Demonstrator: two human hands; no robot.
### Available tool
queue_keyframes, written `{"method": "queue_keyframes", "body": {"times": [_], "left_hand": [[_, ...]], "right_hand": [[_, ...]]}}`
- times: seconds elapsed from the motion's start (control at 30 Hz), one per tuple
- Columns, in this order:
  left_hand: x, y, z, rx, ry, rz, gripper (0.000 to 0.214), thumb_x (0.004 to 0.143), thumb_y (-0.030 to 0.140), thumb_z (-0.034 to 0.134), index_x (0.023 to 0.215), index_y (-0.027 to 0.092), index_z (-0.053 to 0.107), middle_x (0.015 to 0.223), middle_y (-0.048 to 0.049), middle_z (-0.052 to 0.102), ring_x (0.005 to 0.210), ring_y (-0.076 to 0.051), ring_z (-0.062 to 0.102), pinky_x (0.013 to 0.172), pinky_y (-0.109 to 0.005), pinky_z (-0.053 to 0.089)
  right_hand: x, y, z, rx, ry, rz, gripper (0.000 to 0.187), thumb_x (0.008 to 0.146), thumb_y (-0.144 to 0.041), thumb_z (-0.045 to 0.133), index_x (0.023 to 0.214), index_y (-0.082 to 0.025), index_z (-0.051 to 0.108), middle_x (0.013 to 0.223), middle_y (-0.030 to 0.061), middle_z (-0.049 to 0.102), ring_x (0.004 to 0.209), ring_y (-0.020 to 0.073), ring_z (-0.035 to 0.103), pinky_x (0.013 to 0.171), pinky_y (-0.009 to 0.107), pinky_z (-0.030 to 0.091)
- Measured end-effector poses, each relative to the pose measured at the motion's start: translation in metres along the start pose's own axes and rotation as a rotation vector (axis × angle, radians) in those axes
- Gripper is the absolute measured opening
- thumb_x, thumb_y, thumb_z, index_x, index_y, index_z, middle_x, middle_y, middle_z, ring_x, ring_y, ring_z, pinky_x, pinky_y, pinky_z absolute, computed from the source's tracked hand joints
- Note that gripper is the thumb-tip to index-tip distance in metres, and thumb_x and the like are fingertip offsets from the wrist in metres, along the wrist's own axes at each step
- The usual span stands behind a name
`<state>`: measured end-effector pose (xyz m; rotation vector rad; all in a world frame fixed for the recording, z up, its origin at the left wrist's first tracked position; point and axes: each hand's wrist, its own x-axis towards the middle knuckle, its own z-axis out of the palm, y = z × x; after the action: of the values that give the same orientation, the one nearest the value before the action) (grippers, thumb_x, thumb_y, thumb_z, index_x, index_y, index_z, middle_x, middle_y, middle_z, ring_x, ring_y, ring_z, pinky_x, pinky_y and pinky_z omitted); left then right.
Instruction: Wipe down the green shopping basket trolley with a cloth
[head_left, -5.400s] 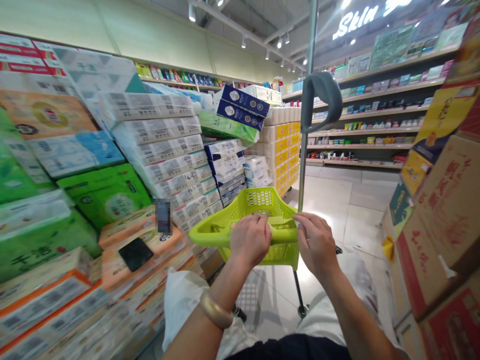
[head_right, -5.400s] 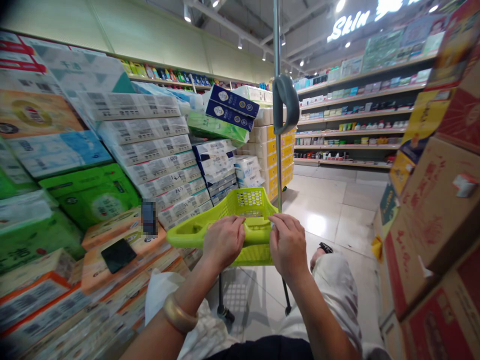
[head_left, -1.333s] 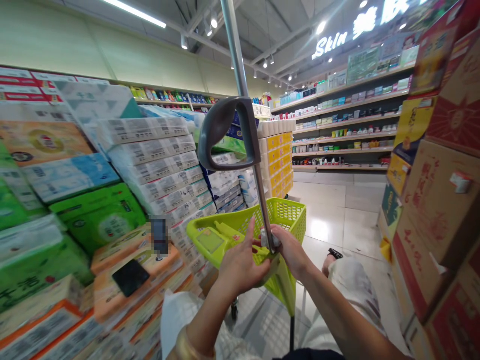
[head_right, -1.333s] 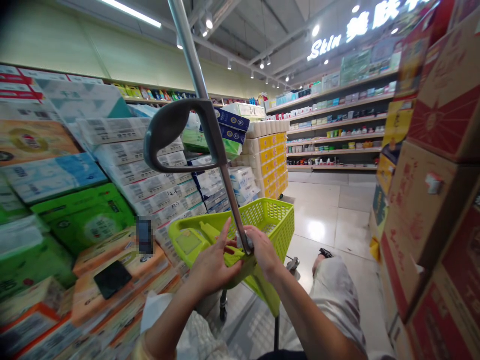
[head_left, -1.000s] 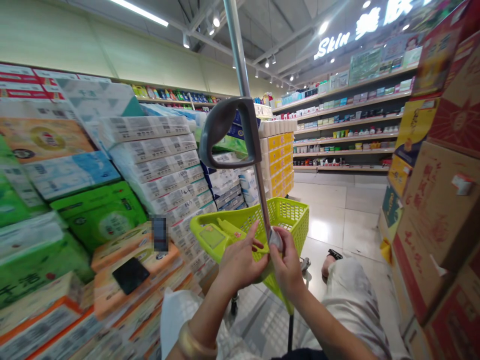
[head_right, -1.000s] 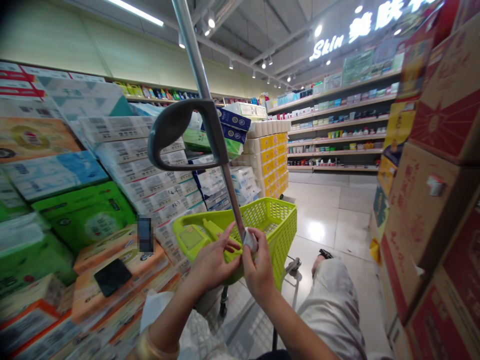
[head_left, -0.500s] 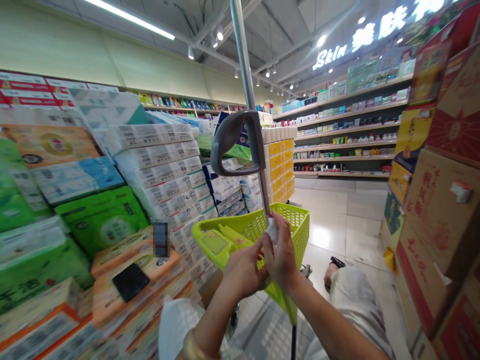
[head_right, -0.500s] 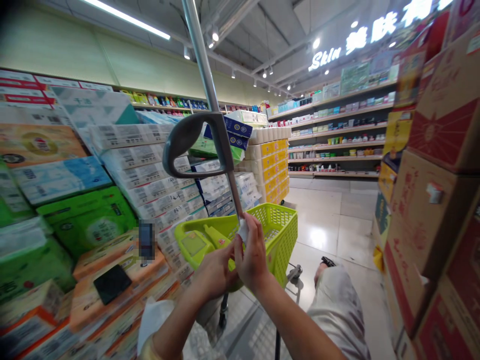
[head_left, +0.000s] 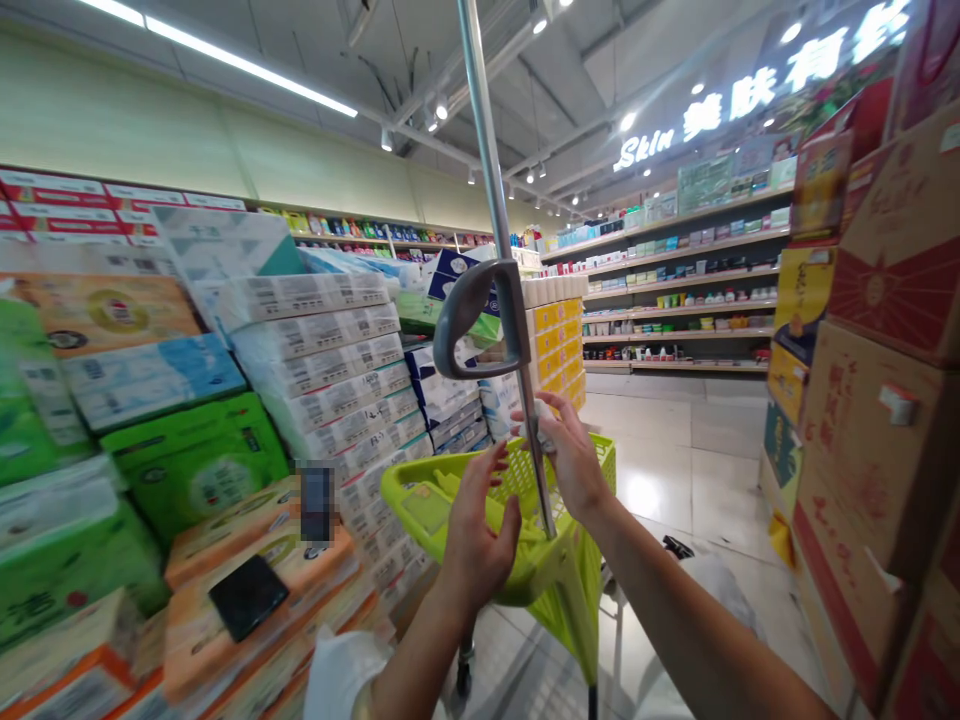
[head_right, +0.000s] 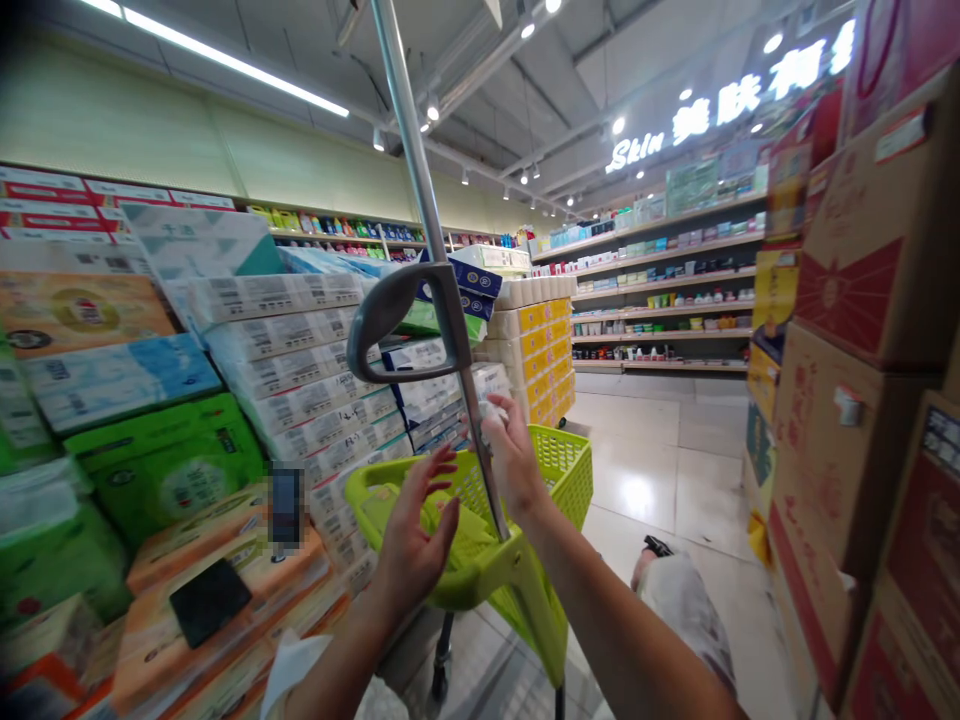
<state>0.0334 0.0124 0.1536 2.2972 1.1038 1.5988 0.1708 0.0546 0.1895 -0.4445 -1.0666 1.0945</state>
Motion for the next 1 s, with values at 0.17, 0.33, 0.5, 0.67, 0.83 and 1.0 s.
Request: {"method": "queue_keyframes", "body": {"times": [0.17,0.33,0.5,0.67,0.83,1.0], "left_hand": [[0.032,0.021,-0.003,-0.069,0.064,0.032,0.055,0.088,0.024,0.049,0.142,0.024,0.037,0.144,-0.0091,0.044,0.132,-0.025,0.042,0.111,-0.045,0.034],[0.039,0.028,0.008,-0.303,-0.024,-0.058,0.057,0.086,0.021,0.047,0.142,0.02,0.038,0.143,-0.0086,0.048,0.128,-0.022,0.049,0.111,-0.041,0.037],[0.035,0.028,0.015,-0.324,0.007,-0.13,0.058,0.082,0.019,0.047,0.14,0.02,0.042,0.141,-0.0064,0.051,0.131,-0.022,0.046,0.114,-0.041,0.033],[0.032,0.03,0.013,-0.281,0.001,-0.12,0.06,0.08,0.017,0.047,0.14,0.021,0.043,0.146,-0.003,0.046,0.138,-0.023,0.037,0.118,-0.04,0.027],[0.032,0.032,0.011,-0.216,0.008,-0.103,0.059,0.081,0.016,0.047,0.14,0.021,0.042,0.145,-0.0044,0.047,0.137,-0.023,0.039,0.117,-0.041,0.03],[0.033,0.037,0.013,-0.234,-0.004,-0.014,0.064,0.08,0.014,0.049,0.142,0.021,0.037,0.146,-0.0077,0.044,0.135,-0.024,0.042,0.116,-0.042,0.03]], "right_hand": [[0.003,-0.014,0.0,0.111,-0.07,0.078,0.039,0.07,-0.039,0.063,0.103,-0.022,0.052,0.087,0.0004,0.071,0.076,0.0165,0.065,0.071,0.029,0.049],[-0.02,0.016,-0.019,0.047,-0.05,0.246,0.033,0.07,-0.034,0.06,0.1,-0.021,0.058,0.079,-0.0011,0.07,0.071,0.0157,0.063,0.066,0.027,0.047],[-0.02,0.015,-0.017,0.119,-0.003,0.192,0.032,0.069,-0.033,0.057,0.099,-0.021,0.059,0.083,0.0006,0.07,0.077,0.0173,0.064,0.071,0.029,0.048],[-0.015,0.003,-0.01,0.098,0.015,0.07,0.032,0.069,-0.032,0.059,0.099,-0.022,0.058,0.087,-0.001,0.069,0.078,0.0155,0.063,0.074,0.028,0.047],[-0.017,0.008,-0.005,0.045,0.062,0.103,0.037,0.073,-0.036,0.058,0.106,-0.021,0.053,0.085,0.0008,0.068,0.078,0.0165,0.062,0.072,0.029,0.048],[-0.007,-0.005,0.01,-0.263,0.049,-0.355,0.044,0.084,-0.035,0.054,0.126,-0.025,0.043,0.118,0.0047,0.059,0.106,0.0179,0.057,0.095,0.034,0.045]]}}
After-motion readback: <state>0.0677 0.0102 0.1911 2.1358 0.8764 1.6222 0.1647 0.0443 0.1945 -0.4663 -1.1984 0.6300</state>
